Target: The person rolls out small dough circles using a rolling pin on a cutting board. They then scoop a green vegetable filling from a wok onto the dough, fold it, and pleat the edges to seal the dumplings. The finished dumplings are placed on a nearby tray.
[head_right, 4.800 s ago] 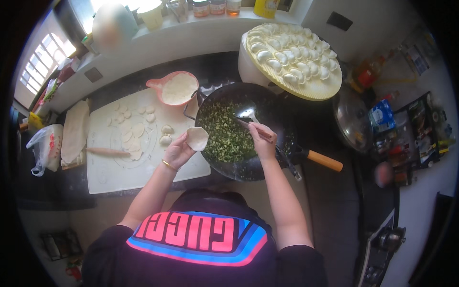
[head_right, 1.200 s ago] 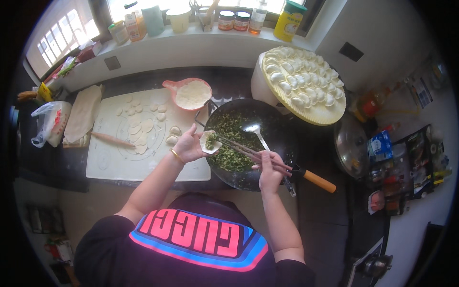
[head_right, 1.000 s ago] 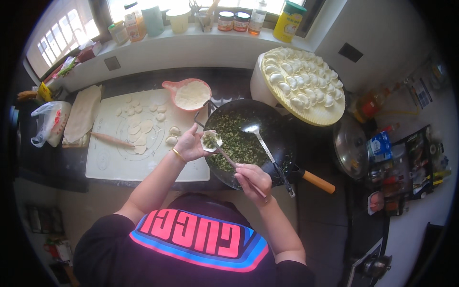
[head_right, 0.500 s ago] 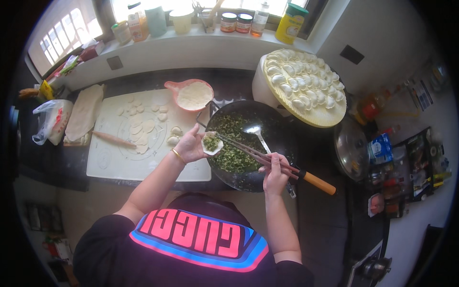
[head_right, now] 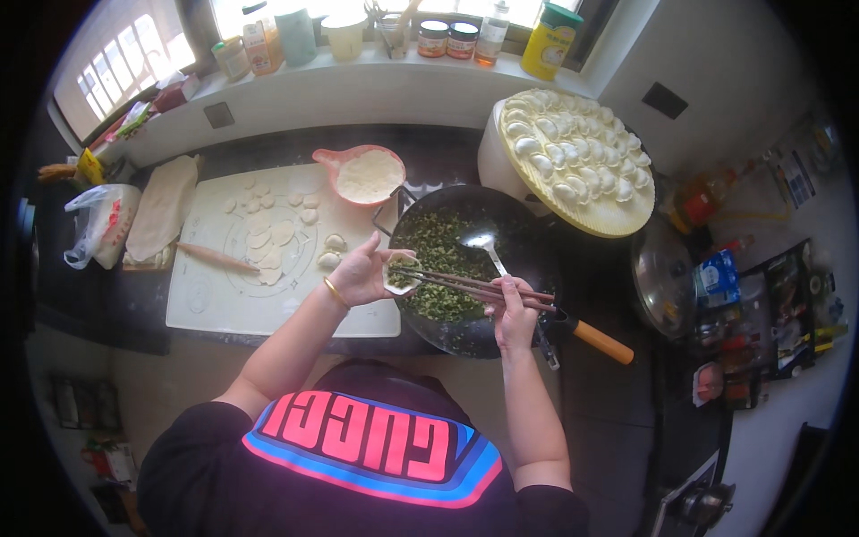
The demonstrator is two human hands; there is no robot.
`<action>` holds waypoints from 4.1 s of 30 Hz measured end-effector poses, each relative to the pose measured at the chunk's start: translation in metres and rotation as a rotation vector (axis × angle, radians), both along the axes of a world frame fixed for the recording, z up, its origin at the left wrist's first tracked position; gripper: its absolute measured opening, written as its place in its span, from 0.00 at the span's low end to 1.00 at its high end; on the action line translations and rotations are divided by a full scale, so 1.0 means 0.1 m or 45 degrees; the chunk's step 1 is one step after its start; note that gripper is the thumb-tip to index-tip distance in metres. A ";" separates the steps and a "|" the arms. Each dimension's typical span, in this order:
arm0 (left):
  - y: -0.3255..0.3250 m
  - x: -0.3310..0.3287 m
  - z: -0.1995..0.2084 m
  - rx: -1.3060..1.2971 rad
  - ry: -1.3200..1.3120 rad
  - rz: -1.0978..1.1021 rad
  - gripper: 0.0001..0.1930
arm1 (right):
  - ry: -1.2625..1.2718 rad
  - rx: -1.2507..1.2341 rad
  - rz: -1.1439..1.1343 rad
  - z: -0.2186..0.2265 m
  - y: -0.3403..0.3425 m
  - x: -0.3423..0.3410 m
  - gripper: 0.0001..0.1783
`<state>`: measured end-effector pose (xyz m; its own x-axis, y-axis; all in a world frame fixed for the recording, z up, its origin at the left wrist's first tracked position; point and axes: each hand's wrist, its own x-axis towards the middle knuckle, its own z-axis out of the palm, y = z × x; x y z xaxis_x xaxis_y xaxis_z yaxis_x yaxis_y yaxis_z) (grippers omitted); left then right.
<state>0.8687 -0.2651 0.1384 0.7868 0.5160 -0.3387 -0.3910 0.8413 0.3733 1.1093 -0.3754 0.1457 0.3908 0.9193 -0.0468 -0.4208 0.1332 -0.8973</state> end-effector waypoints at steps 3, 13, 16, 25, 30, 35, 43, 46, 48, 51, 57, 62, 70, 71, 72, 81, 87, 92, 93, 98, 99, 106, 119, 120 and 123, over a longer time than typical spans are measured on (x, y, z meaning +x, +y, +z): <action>0.02 -0.03 -0.02 0.026 -0.007 -0.012 0.35 | -0.013 0.017 0.016 0.02 0.00 0.03 0.09; 0.08 -0.07 -0.02 0.022 -0.038 -0.023 0.35 | 0.055 -0.007 -0.021 -0.05 0.07 0.13 0.09; 0.07 -0.07 0.07 0.010 -0.016 -0.016 0.35 | 0.128 -0.058 -0.068 -0.14 0.07 0.17 0.09; 0.11 -0.06 0.05 -0.047 -0.055 -0.024 0.35 | 0.218 -0.141 -0.058 -0.16 0.07 0.10 0.09; 0.15 -0.08 0.00 0.009 -0.055 -0.009 0.34 | 0.305 -0.028 -0.199 -0.13 0.07 0.19 0.10; 0.12 -0.13 0.03 -0.041 -0.002 0.059 0.34 | -0.487 -0.047 -0.301 -0.24 -0.07 0.12 0.08; 0.13 -0.02 0.07 0.052 -0.113 -0.049 0.35 | -2.035 0.470 0.668 -0.28 -0.07 -0.20 0.11; 0.08 0.04 0.12 0.031 -0.114 -0.061 0.36 | -1.965 0.460 0.464 -0.16 0.02 -0.17 0.13; 0.05 0.07 0.17 0.022 -0.119 -0.060 0.35 | -1.719 0.453 0.299 0.19 0.10 -0.28 0.11; 0.00 0.14 0.17 0.017 -0.171 -0.084 0.35 | -1.577 0.477 0.197 0.40 0.16 -0.41 0.11; -0.02 0.15 0.20 0.047 -0.309 -0.125 0.34 | -1.350 0.287 0.353 0.40 0.15 -0.51 0.13; -0.05 0.20 0.31 -0.006 -0.181 -0.035 0.34 | -1.216 0.310 0.202 0.33 0.16 -0.56 0.19; -0.06 0.22 0.30 0.025 -0.215 -0.030 0.33 | -0.922 0.262 0.371 0.27 0.18 -0.53 0.23; -0.06 0.22 0.28 0.024 -0.248 -0.043 0.33 | -0.991 0.277 0.440 0.27 0.17 -0.52 0.25; -0.05 0.23 0.27 0.022 -0.282 -0.057 0.33 | -0.916 0.297 0.403 0.28 0.17 -0.53 0.25; -0.13 0.30 0.32 0.033 -0.118 -0.004 0.33 | -0.701 0.306 0.345 0.27 0.16 -0.44 0.24; -0.14 0.33 0.27 0.063 -0.152 -0.041 0.33 | -0.985 0.294 0.221 0.30 0.19 -0.39 0.18; -0.18 0.34 0.25 0.043 -0.173 -0.086 0.33 | -1.248 0.370 0.223 0.43 0.19 -0.41 0.16; -0.19 0.34 0.24 0.036 -0.177 -0.094 0.33 | -1.204 0.314 0.272 0.51 0.14 -0.44 0.15; -0.19 0.34 0.25 0.023 -0.297 -0.151 0.34 | -1.626 0.645 0.352 0.58 0.14 -0.31 0.12; -0.21 0.35 0.29 0.029 -0.204 -0.121 0.34 | -1.753 0.705 0.358 0.56 0.14 -0.29 0.12; -0.26 0.36 0.30 0.228 -0.181 -0.145 0.19 | -1.750 0.727 0.234 0.54 0.17 -0.32 0.08; -0.27 0.34 0.37 0.414 -0.066 -0.082 0.18 | -1.322 0.408 0.056 0.56 0.16 -0.50 0.06; -0.28 0.34 0.40 0.417 -0.053 -0.072 0.18 | -1.302 0.390 0.057 0.56 0.16 -0.50 0.06; -0.29 0.35 0.43 0.438 0.006 -0.069 0.19 | -1.320 0.372 0.059 0.57 0.16 -0.50 0.06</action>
<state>0.9041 -0.2943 0.1811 0.8151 0.5579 -0.1560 -0.3467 0.6856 0.6401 1.0594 -0.3598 0.2026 0.0780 0.8562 0.5107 0.5158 0.4037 -0.7556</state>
